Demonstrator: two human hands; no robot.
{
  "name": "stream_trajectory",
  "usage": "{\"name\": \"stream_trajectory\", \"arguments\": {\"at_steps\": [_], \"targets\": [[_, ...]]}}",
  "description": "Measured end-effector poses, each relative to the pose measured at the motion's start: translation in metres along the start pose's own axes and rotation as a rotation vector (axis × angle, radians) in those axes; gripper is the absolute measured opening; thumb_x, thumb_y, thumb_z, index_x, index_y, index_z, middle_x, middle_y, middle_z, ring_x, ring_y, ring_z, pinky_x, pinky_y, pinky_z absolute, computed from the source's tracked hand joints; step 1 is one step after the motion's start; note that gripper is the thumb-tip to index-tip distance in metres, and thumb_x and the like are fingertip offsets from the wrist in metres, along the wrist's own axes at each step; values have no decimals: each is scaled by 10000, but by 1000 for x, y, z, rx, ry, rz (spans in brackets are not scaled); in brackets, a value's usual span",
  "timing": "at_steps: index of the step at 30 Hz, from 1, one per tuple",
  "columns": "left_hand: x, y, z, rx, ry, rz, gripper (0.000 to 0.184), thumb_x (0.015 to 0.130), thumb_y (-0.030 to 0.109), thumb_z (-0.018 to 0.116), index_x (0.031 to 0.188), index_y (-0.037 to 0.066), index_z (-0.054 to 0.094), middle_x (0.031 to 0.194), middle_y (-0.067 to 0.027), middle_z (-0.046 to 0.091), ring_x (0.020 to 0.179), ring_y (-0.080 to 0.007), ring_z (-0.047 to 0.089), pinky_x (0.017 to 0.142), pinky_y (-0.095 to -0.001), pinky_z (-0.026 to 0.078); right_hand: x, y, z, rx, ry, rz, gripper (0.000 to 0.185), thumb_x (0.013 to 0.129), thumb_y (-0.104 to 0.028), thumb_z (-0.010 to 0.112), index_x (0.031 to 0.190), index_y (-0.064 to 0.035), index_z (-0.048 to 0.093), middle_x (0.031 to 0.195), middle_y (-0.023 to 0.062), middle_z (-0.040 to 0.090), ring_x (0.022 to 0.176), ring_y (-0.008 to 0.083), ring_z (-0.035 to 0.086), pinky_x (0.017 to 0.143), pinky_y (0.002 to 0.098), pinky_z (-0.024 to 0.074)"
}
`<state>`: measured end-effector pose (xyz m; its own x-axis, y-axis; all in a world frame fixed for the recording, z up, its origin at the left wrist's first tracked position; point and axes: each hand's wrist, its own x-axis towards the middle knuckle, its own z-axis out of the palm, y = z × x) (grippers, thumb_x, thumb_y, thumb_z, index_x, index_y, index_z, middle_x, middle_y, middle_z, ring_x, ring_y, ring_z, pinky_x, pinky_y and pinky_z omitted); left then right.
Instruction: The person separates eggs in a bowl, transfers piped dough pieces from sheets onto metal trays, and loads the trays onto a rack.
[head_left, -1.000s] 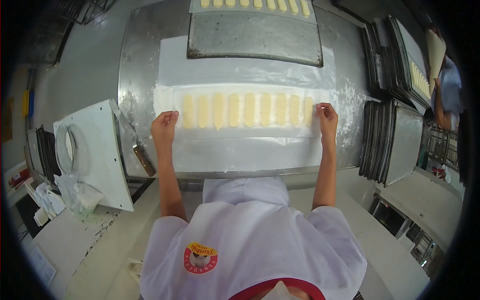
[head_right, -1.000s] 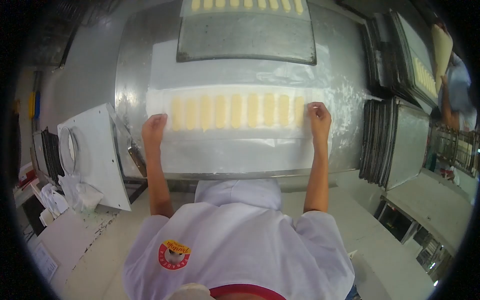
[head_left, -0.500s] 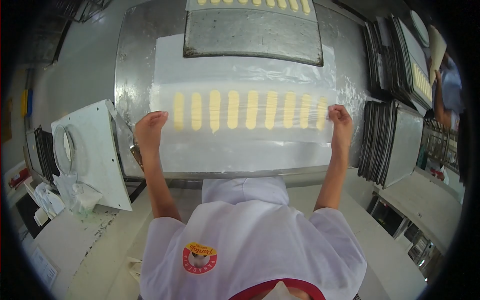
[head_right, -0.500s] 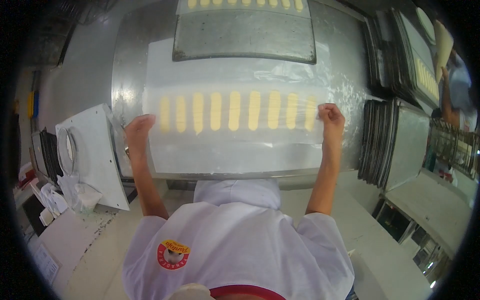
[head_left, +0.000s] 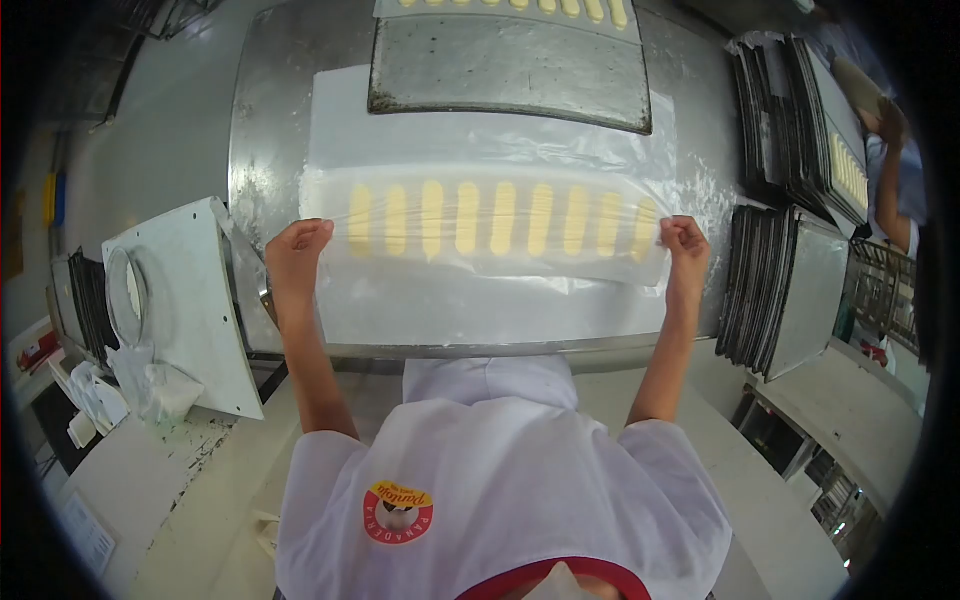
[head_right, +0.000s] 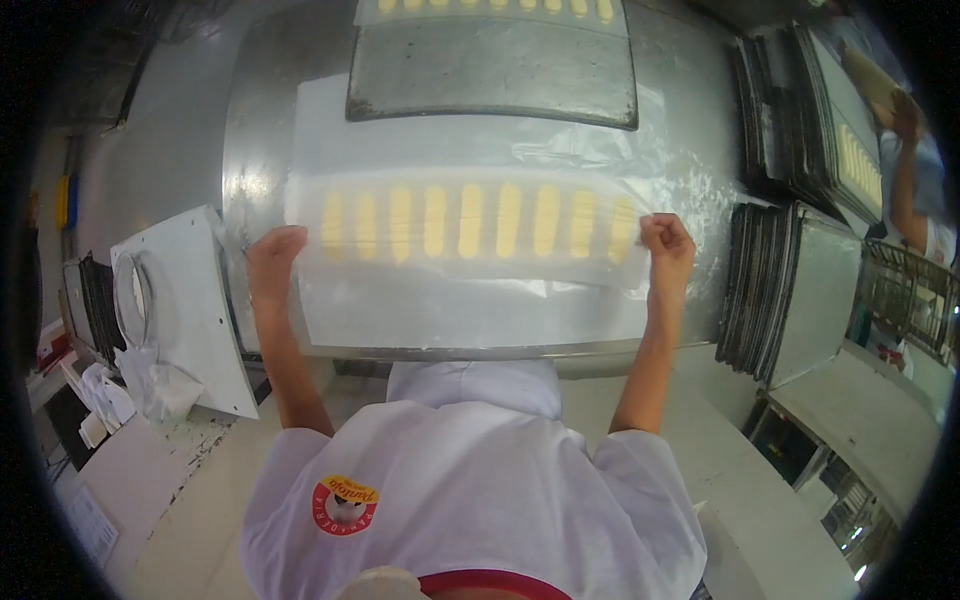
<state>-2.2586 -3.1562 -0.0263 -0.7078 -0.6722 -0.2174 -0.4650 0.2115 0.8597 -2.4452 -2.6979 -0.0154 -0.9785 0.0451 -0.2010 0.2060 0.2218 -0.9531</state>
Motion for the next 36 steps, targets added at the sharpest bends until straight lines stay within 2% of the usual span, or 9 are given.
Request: {"name": "stream_trajectory", "arguments": {"at_steps": [2,6,9,12,19,24,26,33,36], "targets": [[-4,18,-3,1,-6,-72,242,772,200,732,881,-11,685,727,-61,666,665,-100,595,639,-222,457,0,-2,-5,-10,-4,1,73,823,-93,646,842,-34,609,700,-24,568,643,54,488,609,198,377],[9,-13,11,73,-17,-4,225,767,192,732,872,-1,689,724,-65,667,668,-102,597,638,-223,456,15,34,0,-85,-87,29,105,836,-119,640,876,-25,616,674,-18,564,627,58,480,595,202,368],[14,-23,21,140,0,-34,207,759,187,733,859,10,694,719,-65,667,670,-104,599,638,-223,456,20,51,8,-237,-37,91,119,837,-133,638,872,-22,616,675,-9,564,631,68,496,604,212,380],[10,-18,18,166,12,-7,186,754,176,732,848,19,698,715,-69,667,675,-108,603,640,-222,457,18,53,12,-122,-31,21,106,832,-123,636,855,-21,617,684,-9,568,634,69,496,615,213,384],[5,8,-4,-21,-53,-40,172,788,140,703,872,-9,684,747,-43,657,673,-95,579,655,-214,445,-1,-3,-1,-40,0,-7,81,813,-92,638,839,-18,619,702,-10,577,644,74,507,618,215,385],[14,-8,8,-68,-97,6,179,776,144,711,866,-8,685,737,-50,657,674,-95,578,661,-216,443,15,27,-3,-107,-36,12,90,812,-110,641,855,-31,634,673,-8,575,638,67,508,591,218,380],[23,-21,19,99,-94,-56,209,751,176,730,852,-2,690,720,-66,661,670,-106,587,650,-228,450,21,44,7,-211,-15,69,86,816,-117,638,850,-38,638,658,-13,568,620,58,498,583,208,372],[21,-17,29,206,13,-41,237,734,208,741,847,5,698,721,-90,671,674,-129,612,639,-251,469,25,65,8,-215,35,-68,72,811,-96,641,796,-29,620,672,-20,557,644,64,483,608,217,383],[21,-19,31,220,43,8,241,732,209,744,848,2,698,719,-94,672,681,-134,620,654,-254,476,18,52,13,-273,86,-30,88,827,-92,647,803,-23,599,686,-26,538,636,55,461,608,203,360]]}}
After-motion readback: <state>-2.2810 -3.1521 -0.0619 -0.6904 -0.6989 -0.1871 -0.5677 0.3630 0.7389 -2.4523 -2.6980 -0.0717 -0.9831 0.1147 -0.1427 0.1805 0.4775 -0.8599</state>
